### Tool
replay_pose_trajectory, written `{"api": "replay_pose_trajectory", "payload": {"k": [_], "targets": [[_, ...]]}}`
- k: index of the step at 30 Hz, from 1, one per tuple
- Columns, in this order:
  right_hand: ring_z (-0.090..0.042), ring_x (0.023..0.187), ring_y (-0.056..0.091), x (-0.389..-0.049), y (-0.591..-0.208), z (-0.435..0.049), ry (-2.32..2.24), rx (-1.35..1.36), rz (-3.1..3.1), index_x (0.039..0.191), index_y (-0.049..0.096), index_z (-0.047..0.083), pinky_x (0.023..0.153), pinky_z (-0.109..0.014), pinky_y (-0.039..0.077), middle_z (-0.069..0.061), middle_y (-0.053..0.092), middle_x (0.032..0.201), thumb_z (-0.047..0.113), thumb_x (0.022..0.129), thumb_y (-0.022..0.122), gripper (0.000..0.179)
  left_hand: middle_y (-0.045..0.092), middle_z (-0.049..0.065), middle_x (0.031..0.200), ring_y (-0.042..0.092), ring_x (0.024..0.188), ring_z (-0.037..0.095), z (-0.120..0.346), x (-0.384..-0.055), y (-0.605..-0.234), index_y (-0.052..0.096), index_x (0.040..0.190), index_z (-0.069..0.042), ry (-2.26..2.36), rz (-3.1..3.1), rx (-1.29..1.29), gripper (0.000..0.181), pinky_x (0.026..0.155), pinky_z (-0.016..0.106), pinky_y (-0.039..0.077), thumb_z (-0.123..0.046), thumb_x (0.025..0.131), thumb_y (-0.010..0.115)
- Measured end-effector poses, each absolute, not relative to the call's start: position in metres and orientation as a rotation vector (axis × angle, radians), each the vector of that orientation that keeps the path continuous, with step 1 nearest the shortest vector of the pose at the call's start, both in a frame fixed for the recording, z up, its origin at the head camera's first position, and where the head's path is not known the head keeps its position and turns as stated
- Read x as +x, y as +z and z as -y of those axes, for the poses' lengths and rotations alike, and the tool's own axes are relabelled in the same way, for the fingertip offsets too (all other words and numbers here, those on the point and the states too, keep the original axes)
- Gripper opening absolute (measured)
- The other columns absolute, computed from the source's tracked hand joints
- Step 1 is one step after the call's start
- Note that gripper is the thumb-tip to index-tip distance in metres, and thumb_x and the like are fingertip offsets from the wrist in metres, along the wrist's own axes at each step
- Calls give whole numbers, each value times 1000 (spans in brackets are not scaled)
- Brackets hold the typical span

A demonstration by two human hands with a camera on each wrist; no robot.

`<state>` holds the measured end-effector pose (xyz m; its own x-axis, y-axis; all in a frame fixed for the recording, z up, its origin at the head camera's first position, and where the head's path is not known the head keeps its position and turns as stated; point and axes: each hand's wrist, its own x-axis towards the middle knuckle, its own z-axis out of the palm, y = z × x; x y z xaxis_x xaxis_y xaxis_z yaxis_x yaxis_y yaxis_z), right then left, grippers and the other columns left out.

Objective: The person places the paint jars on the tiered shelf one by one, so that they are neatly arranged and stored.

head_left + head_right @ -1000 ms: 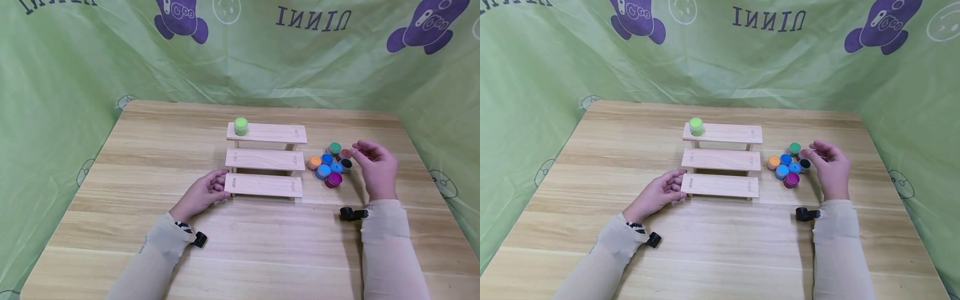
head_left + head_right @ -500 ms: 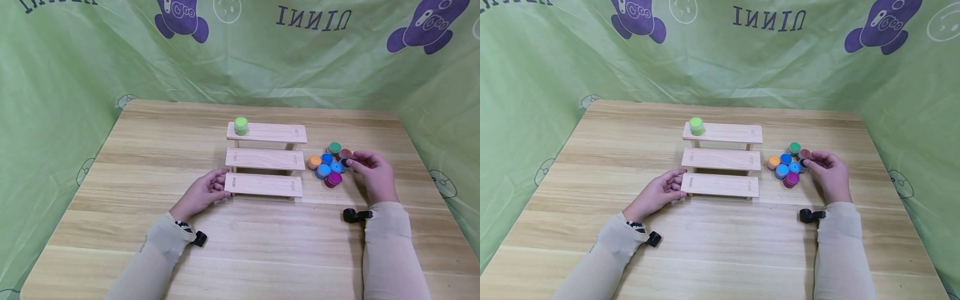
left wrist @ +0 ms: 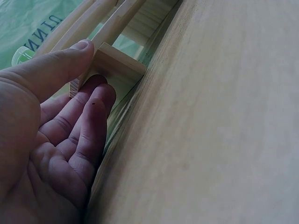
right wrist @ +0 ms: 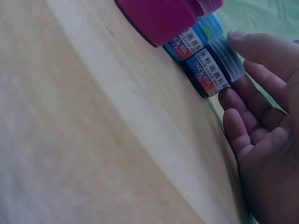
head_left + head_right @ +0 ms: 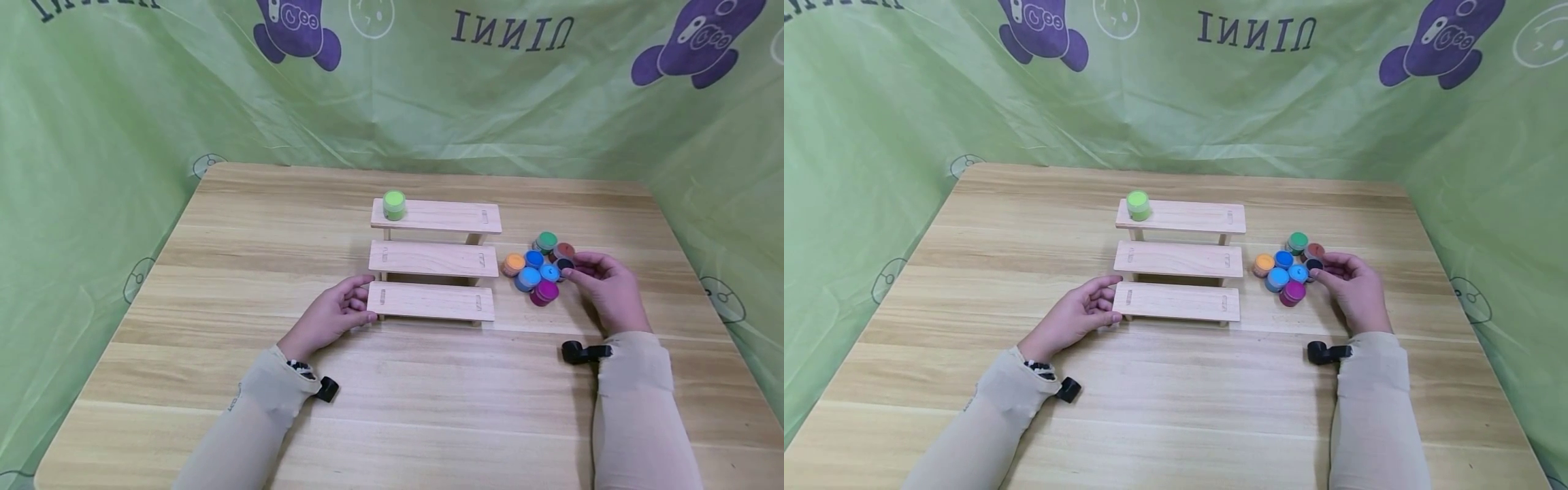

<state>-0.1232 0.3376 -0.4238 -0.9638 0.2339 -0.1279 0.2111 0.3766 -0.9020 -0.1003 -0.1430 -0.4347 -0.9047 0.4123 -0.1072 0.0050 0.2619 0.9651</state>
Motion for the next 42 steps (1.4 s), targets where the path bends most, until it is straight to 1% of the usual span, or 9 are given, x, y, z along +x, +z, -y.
{"api": "replay_pose_trajectory", "payload": {"k": [7, 13, 17, 21, 25, 30, 34, 38, 42], "targets": [[-8, 99, 54, -124, -425, -337, 1634, -447, 2628, 133, 58, 10, 77, -10, 48, 10, 59, 111, 36, 88, 78, 55, 63, 14, 113, 62, 94, 21, 143, -101, -436, 45, 147, -2, 1675, -2212, 397, 68, 77, 23, 56, -2, 87, 77], [-9, 100, 51, -124, -425, -338, 1580, -466, 2686, 137, 59, 10, 75, -11, 47, 10, 59, 111, 43, 88, 76, 62, 64, 15, 113, 62, 94, 21, 142, -101, -434, 45, 147, -2, 1672, -2217, 402, 67, 78, 23, 55, -3, 87, 77], [-10, 105, 47, -124, -423, -339, 1543, -461, 2749, 140, 59, 12, 77, -12, 44, 9, 57, 117, 48, 90, 72, 63, 63, 15, 113, 62, 94, 21, 143, -102, -435, 45, 146, -2, 1674, -2218, 406, 67, 78, 23, 55, -3, 87, 77], [-16, 115, 45, -123, -420, -338, 1549, -441, 2782, 142, 58, 13, 85, -12, 43, 0, 55, 131, 50, 92, 69, 63, 63, 15, 112, 62, 93, 21, 143, -102, -437, 45, 147, -3, 1677, -2217, 408, 67, 77, 23, 55, -3, 87, 77], [-15, 123, 44, -122, -420, -340, 1559, -389, 2798, 143, 55, 11, 92, -11, 41, -4, 51, 140, 45, 96, 66, 59, 63, 15, 112, 62, 93, 21, 143, -101, -437, 45, 147, -2, 1680, -2214, 409, 67, 76, 23, 55, -2, 87, 77], [-9, 115, 47, -120, -421, -342, 1585, -311, 2787, 143, 52, 5, 87, -7, 42, -3, 53, 135, 33, 99, 65, 54, 63, 14, 112, 61, 94, 21, 143, -101, -437, 46, 146, -3, 1681, -2214, 401, 67, 76, 23, 55, -1, 87, 77], [-10, 111, 48, -121, -421, -344, 1555, -276, 2830, 145, 51, 6, 84, -6, 42, -5, 53, 135, 35, 97, 69, 59, 63, 14, 112, 62, 94, 20, 143, -102, -438, 46, 147, -4, 1677, -2216, 395, 68, 76, 23, 56, -2, 86, 78], [-13, 112, 48, -122, -423, -344, 1509, -268, 2861, 146, 50, 7, 82, -7, 43, -10, 53, 137, 37, 95, 71, 63, 61, 13, 111, 61, 93, 20, 143, -102, -439, 46, 147, -5, 1674, -2220, 383, 69, 76, 23, 56, -2, 86, 78], [-15, 113, 49, -123, -424, -343, 1506, -299, 2860, 146, 50, 8, 82, -7, 43, -11, 53, 137, 38, 94, 71, 64, 61, 13, 111, 61, 93, 20, 143, -102, -438, 46, 147, -6, 1677, -2210, 371, 68, 75, 22, 55, -2, 86, 78]]}}
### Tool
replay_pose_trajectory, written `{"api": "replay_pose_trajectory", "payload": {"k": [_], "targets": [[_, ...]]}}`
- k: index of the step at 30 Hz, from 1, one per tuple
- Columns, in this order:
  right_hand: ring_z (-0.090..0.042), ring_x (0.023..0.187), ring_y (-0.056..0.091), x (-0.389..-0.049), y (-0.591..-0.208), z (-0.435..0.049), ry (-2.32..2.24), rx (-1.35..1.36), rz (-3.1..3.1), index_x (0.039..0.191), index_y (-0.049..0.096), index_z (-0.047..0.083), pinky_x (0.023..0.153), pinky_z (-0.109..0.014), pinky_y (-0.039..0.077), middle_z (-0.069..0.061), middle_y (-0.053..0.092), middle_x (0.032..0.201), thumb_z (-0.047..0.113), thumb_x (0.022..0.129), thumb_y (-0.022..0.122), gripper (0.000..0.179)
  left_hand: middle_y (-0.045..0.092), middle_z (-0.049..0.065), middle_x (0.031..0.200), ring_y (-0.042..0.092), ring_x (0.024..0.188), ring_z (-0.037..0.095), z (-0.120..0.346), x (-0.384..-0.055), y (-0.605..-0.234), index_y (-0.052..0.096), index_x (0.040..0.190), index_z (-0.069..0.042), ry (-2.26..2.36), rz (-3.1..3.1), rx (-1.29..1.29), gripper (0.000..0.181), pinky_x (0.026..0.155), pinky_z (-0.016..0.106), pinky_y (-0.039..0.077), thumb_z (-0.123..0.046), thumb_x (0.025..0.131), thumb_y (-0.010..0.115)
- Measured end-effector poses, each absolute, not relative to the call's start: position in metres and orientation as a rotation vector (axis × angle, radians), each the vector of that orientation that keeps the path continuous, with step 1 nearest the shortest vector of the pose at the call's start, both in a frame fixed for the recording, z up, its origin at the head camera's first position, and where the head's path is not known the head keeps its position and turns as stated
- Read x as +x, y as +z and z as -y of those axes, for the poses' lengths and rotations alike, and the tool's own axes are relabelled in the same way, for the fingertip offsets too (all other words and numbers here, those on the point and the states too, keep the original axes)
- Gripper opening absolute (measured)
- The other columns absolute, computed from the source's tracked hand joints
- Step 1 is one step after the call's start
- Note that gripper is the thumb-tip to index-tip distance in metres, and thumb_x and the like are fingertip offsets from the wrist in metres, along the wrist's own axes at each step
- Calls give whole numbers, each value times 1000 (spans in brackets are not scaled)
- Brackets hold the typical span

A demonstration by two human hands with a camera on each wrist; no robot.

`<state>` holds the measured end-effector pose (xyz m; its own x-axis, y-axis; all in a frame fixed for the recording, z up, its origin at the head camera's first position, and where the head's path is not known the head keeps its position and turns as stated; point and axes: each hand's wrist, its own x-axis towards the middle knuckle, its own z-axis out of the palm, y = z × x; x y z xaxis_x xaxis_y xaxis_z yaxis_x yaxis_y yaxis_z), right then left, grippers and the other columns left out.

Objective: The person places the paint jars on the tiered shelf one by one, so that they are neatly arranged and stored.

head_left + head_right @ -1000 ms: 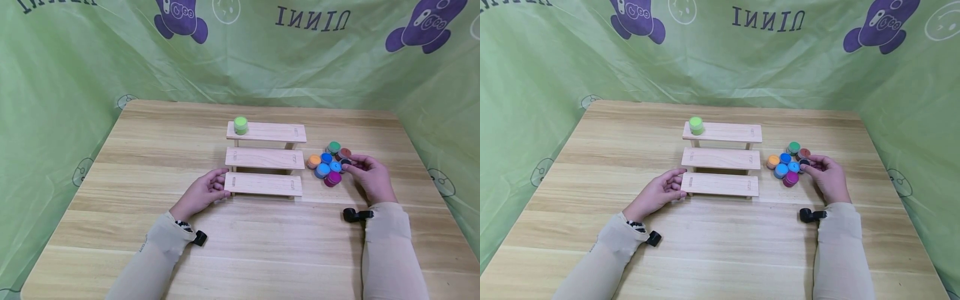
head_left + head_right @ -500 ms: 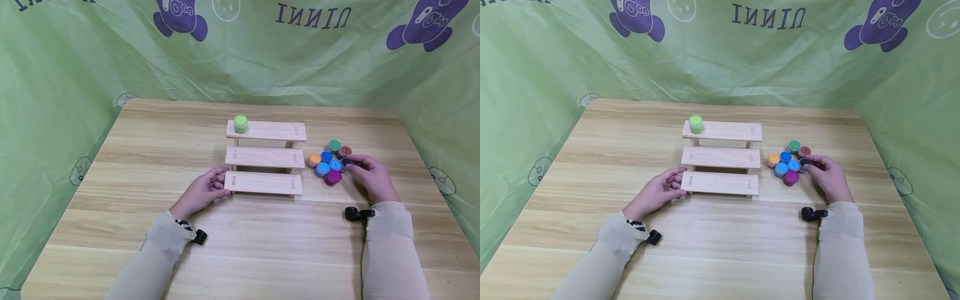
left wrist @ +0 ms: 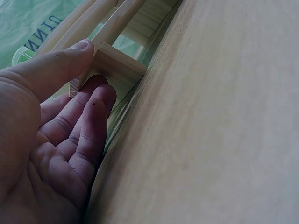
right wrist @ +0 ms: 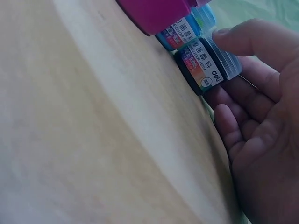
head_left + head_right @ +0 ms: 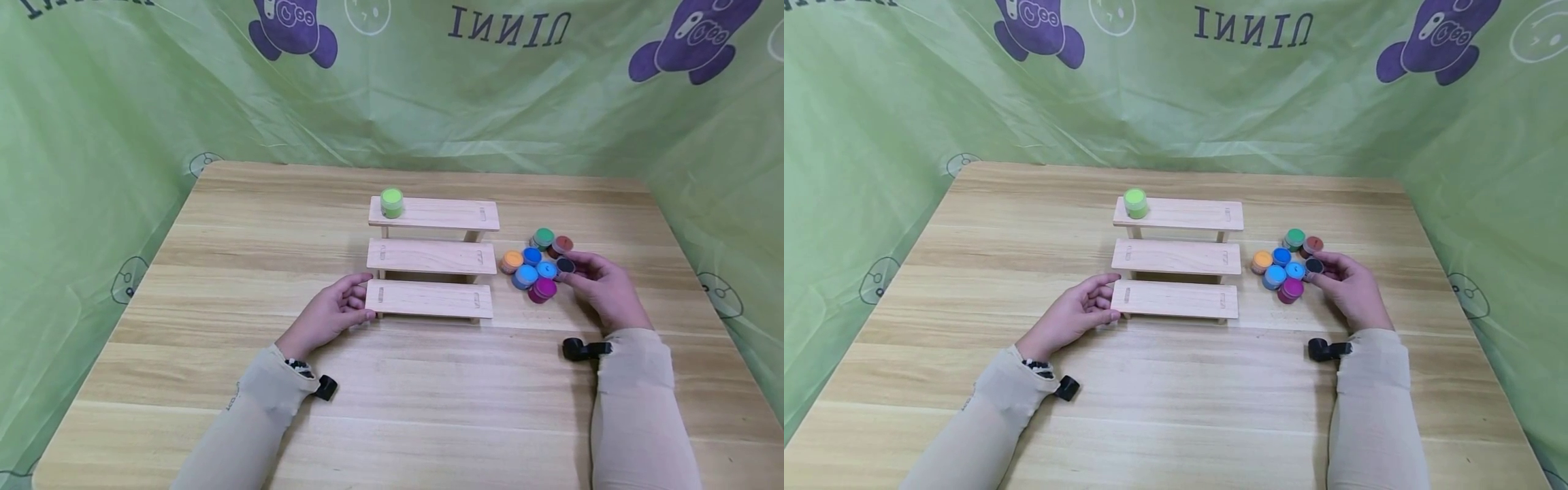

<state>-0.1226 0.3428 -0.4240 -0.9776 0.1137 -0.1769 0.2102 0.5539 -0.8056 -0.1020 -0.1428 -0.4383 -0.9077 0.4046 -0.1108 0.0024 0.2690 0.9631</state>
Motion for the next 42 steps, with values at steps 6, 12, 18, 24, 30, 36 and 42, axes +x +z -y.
{"api": "replay_pose_trajectory", "payload": {"k": [6, 12, 18, 24, 30, 36, 42], "targets": [[-18, 117, 47, -124, -425, -341, -1443, 376, -2638, 148, 49, 12, 83, -9, 42, -8, 52, 137, 43, 93, 71, 66, 61, 14, 111, 61, 94, 20, 143, -101, -437, 46, 147, -4, 1680, -2206, 383, 68, 76, 23, 55, -1, 87, 77], [-11, 119, 45, -124, -423, -341, -1559, 461, -2583, 147, 51, 15, 91, -14, 38, 5, 54, 133, 44, 93, 71, 64, 62, 13, 111, 62, 93, 20, 143, -101, -437, 46, 147, -5, 1670, -2213, 377, 68, 75, 23, 56, -2, 87, 78], [-7, 110, 49, -124, -415, -338, -1788, 487, -2521, 139, 57, 11, 87, -11, 42, 10, 59, 119, 33, 91, 76, 56, 63, 12, 111, 62, 93, 20, 144, -101, -435, 46, 147, -5, 1666, -2231, 375, 68, 75, 24, 56, -4, 87, 78], [-4, 101, 55, -122, -401, -338, -1844, 416, -2584, 126, 64, 11, 81, -6, 46, 16, 63, 106, 27, 91, 77, 41, 64, 12, 111, 63, 93, 19, 143, -101, -435, 46, 147, -5, 1665, -2232, 382, 67, 76, 25, 56, -4, 87, 78], [-4, 99, 56, -123, -389, -332, -1767, 370, -2670, 126, 64, 12, 80, -7, 47, 18, 63, 106, 30, 92, 75, 40, 63, 12, 111, 62, 94, 21, 144, -101, -436, 47, 147, -6, 1663, -2229, 373, 67, 76, 25, 56, -4, 87, 78], [-6, 100, 56, -125, -375, -320, -1703, 353, -2702, 128, 63, 11, 80, -8, 47, 14, 63, 108, 34, 92, 74, 44, 63, 14, 113, 62, 95, 21, 143, -101, -435, 46, 147, -4, 1672, -2220, 389, 68, 78, 24, 55, -4, 87, 78], [-8, 98, 59, -131, -365, -302, -1725, 320, -2683, 125, 63, 9, 80, -12, 48, 11, 65, 107, 36, 90, 76, 46, 64, 14, 113, 62, 94, 21, 142, -101, -435, 46, 147, -4, 1669, -2220, 398, 68, 78, 24, 55, -3, 87, 78]]}}
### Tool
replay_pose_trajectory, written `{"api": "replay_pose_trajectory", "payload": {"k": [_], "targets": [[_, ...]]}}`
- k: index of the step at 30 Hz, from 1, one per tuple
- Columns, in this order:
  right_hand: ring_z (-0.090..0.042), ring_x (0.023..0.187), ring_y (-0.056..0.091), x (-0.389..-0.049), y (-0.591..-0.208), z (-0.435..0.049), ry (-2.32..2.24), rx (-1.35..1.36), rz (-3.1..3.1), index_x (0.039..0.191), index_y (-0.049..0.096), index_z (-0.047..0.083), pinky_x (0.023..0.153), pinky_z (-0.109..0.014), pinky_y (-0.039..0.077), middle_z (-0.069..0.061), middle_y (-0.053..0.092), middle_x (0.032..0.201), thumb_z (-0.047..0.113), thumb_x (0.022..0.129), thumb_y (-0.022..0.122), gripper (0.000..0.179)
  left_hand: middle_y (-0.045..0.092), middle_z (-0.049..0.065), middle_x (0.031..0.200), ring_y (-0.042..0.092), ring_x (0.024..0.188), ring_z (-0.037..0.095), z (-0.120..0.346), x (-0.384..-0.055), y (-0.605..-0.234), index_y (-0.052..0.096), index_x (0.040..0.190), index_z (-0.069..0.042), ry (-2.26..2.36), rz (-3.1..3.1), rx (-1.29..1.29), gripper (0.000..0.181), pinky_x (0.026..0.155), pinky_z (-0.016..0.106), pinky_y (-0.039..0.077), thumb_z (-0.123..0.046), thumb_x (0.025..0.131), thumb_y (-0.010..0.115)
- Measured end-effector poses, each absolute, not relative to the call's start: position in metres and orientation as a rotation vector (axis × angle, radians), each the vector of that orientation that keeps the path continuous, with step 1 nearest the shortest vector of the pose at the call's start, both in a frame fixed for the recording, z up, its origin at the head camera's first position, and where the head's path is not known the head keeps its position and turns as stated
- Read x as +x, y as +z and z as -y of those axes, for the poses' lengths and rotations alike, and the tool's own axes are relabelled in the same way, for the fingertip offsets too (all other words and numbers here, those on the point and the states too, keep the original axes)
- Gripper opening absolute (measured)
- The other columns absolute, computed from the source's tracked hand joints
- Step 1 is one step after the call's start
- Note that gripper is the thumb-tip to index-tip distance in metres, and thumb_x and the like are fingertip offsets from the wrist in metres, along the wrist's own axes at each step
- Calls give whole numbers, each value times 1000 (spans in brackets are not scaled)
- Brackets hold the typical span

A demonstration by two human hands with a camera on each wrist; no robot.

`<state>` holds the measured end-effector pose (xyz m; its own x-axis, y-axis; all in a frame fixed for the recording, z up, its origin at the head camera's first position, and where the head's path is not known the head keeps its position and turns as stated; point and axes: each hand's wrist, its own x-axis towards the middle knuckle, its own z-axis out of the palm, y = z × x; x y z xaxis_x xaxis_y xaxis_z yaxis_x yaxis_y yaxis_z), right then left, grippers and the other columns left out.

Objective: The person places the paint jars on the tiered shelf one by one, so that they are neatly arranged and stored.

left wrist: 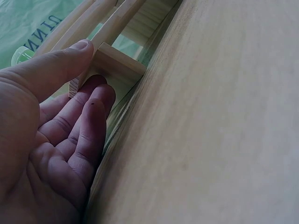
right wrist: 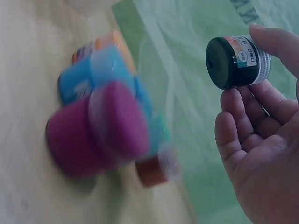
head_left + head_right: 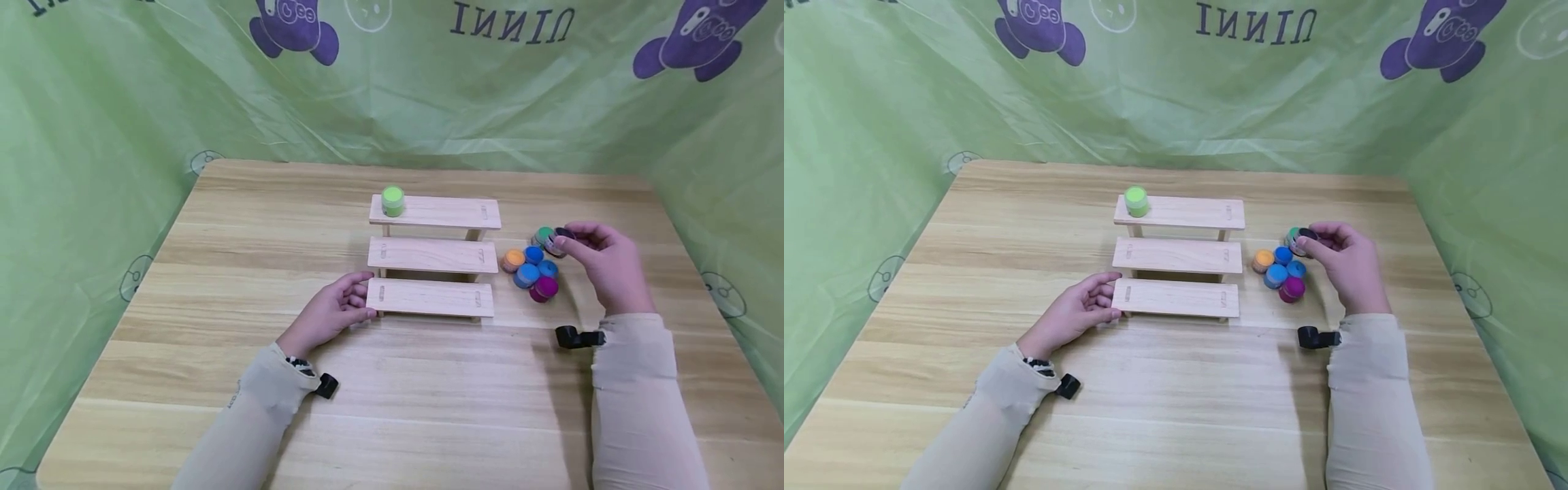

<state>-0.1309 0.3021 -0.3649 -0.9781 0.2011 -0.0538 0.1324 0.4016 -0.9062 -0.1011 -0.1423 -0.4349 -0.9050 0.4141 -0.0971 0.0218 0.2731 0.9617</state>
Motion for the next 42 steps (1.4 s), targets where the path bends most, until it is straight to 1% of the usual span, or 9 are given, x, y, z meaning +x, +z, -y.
{"api": "replay_pose_trajectory", "payload": {"k": [6, 10, 14, 19, 26, 29, 33, 35, 42], "targets": [[-10, 84, 65, -137, -351, -288, 1665, -259, 2559, 120, 63, 9, 73, -17, 54, 6, 68, 100, 35, 88, 78, 44, 64, 11, 114, 62, 95, 20, 140, -102, -435, 46, 147, -6, 1654, -2218, 383, 67, 79, 24, 55, -5, 88, 78], [-10, 76, 65, -142, -344, -278, 1708, -232, 2536, 117, 64, 8, 67, -20, 57, 4, 67, 97, 34, 87, 80, 43, 64, 11, 113, 62, 94, 20, 140, -102, -435, 47, 146, -6, 1649, -2226, 378, 66, 78, 24, 55, -5, 88, 78], [-11, 78, 62, -144, -340, -270, 1721, -236, 2539, 117, 64, 9, 64, -21, 57, 5, 67, 98, 36, 86, 80, 43, 64, 13, 114, 62, 94, 20, 140, -102, -435, 46, 147, -5, 1652, -2225, 390, 67, 78, 24, 55, -5, 87, 78], [-10, 78, 59, -146, -336, -262, 1656, -234, 2579, 116, 64, 12, 61, -20, 54, 7, 65, 98, 40, 86, 79, 45, 64, 13, 113, 62, 94, 20, 141, -102, -434, 46, 147, -5, 1659, -2225, 395, 67, 78, 24, 55, -4, 87, 78], [-14, 82, 56, -150, -333, -252, 1611, -216, 2618, 117, 64, 16, 55, -21, 49, 3, 62, 101, 45, 85, 79, 46, 64, 13, 112, 62, 93, 20, 142, -102, -435, 46, 146, -5, 1660, -2229, 395, 66, 78, 24, 55, -2, 88, 77], [-16, 85, 58, -152, -332, -247, 1606, -180, 2608, 117, 65, 13, 58, -20, 49, 2, 62, 102, 44, 85, 79, 47, 64, 13, 112, 62, 93, 20, 142, -102, -435, 46, 146, -6, 1660, -2230, 389, 66, 78, 24, 55, -3, 88, 77], [-17, 89, 59, -154, -330, -238, 1600, -136, 2593, 116, 65, 9, 70, -17, 51, 1, 63, 103, 42, 84, 81, 48, 64, 12, 113, 62, 94, 20, 143, -102, -436, 46, 146, -6, 1649, -2236, 385, 67, 79, 24, 55, -5, 87, 78], [-17, 90, 59, -156, -328, -234, 1598, -121, 2587, 115, 66, 9, 73, -17, 51, 1, 63, 102, 41, 83, 82, 48, 64, 13, 113, 62, 94, 20, 143, -102, -436, 46, 146, -6, 1648, -2236, 385, 67, 79, 24, 55, -5, 87, 78], [-15, 91, 61, -158, -322, -217, 1630, -51, 2568, 115, 66, 9, 76, -17, 51, 0, 65, 101, 37, 84, 83, 45, 64, 15, 114, 61, 94, 21, 143, -101, -436, 46, 146, -4, 1662, -2227, 398, 66, 79, 23, 54, -4, 88, 77]]}}
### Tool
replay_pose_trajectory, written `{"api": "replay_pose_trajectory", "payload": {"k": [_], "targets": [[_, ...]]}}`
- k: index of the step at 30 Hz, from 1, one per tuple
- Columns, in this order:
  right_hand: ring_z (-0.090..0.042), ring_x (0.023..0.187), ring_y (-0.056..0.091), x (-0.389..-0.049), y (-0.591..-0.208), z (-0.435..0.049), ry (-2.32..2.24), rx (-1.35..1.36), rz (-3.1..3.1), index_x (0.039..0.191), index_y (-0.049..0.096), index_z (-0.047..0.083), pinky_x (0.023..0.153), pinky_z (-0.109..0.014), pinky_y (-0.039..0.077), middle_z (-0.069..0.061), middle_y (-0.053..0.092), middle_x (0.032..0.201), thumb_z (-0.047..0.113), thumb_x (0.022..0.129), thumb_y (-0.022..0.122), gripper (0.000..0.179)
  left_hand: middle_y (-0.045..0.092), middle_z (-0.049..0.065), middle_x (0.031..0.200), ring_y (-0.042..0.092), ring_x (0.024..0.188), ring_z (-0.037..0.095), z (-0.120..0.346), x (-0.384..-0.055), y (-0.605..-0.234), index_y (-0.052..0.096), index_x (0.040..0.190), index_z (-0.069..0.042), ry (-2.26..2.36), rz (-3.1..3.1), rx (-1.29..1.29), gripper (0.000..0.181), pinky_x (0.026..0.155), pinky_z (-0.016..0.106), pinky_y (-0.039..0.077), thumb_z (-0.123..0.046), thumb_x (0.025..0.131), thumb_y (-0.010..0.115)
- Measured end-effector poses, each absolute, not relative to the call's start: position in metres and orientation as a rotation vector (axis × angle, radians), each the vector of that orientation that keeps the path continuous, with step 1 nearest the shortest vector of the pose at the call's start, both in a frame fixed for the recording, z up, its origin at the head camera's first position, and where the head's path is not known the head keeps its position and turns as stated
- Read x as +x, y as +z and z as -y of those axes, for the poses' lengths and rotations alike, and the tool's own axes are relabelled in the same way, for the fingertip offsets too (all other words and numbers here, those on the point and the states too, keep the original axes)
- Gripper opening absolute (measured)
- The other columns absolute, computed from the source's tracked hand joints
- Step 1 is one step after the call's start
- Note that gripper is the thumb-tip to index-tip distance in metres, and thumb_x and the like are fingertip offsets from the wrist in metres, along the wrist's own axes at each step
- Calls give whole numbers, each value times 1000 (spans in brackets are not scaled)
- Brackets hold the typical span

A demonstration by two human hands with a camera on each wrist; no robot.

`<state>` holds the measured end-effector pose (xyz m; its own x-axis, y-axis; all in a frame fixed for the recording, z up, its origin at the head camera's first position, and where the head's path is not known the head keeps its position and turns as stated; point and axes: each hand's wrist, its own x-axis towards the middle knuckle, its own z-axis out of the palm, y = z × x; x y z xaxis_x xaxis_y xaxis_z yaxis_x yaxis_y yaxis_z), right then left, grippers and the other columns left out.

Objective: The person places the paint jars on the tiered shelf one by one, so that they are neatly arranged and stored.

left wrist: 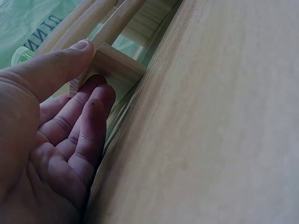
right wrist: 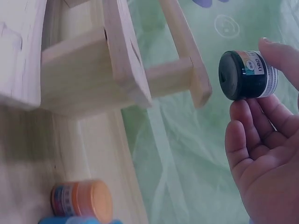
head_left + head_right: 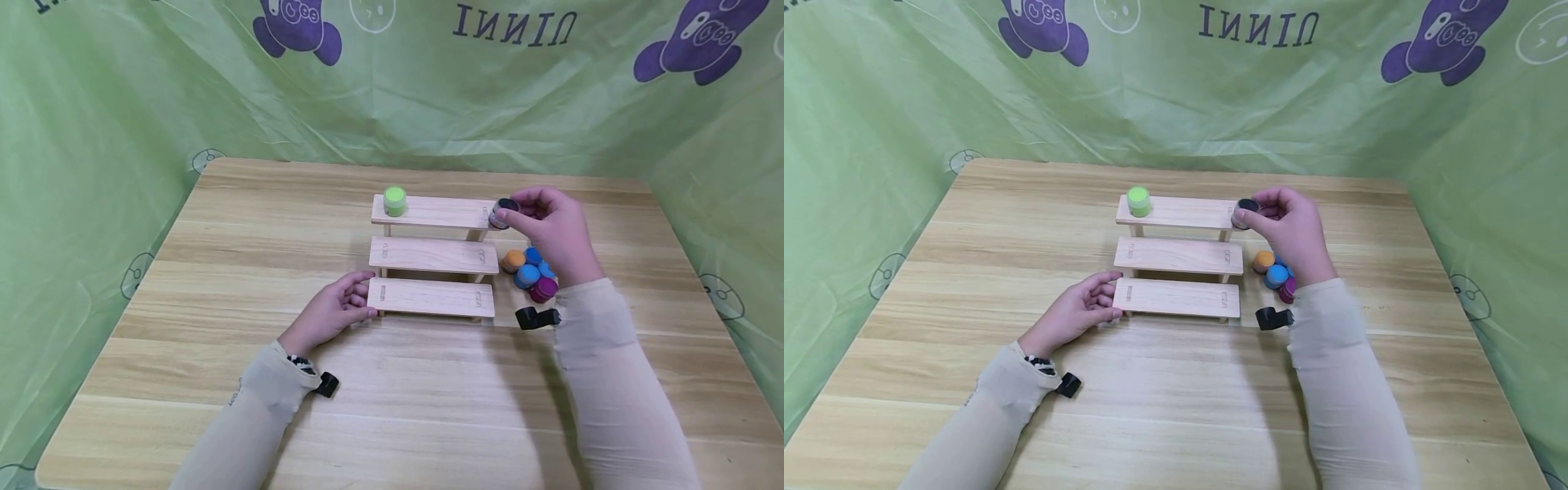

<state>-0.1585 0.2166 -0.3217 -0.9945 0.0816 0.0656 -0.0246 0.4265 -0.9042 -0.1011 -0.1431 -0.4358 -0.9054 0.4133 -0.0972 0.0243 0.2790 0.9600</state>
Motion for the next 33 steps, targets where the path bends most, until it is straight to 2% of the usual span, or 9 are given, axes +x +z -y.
{"api": "replay_pose_trajectory", "payload": {"k": [4, 8, 21, 33], "targets": [[-15, 93, 61, -160, -320, -208, 1634, -44, 2562, 122, 65, 8, 78, -16, 51, -1, 65, 104, 37, 83, 83, 51, 64, 15, 115, 61, 94, 21, 143, -101, -435, 46, 146, -4, 1667, -2224, 399, 66, 79, 23, 54, -4, 88, 77], [-16, 93, 59, -161, -321, -201, 1624, -58, 2577, 126, 66, 9, 75, -17, 51, -1, 65, 104, 39, 81, 85, 57, 64, 15, 114, 61, 95, 22, 143, -100, -435, 46, 146, -4, 1664, -2223, 390, 66, 79, 23, 54, -5, 88, 77], [-16, 91, 61, -165, -324, -180, 1541, 50, 2643, 124, 68, 8, 77, -19, 51, -5, 65, 104, 39, 81, 85, 55, 63, 14, 113, 61, 94, 21, 143, -100, -434, 46, 147, -4, 1664, -2225, 389, 67, 79, 24, 55, -6, 88, 78], [-17, 95, 60, -174, -321, -164, 1449, 116, 2743, 126, 66, 10, 82, -27, 50, -8, 66, 109, 43, 84, 81, 56, 64, 15, 115, 62, 95, 21, 143, -101, -434, 45, 147, -3, 1664, -2218, 409, 68, 79, 24, 55, -3, 87, 78]]}}
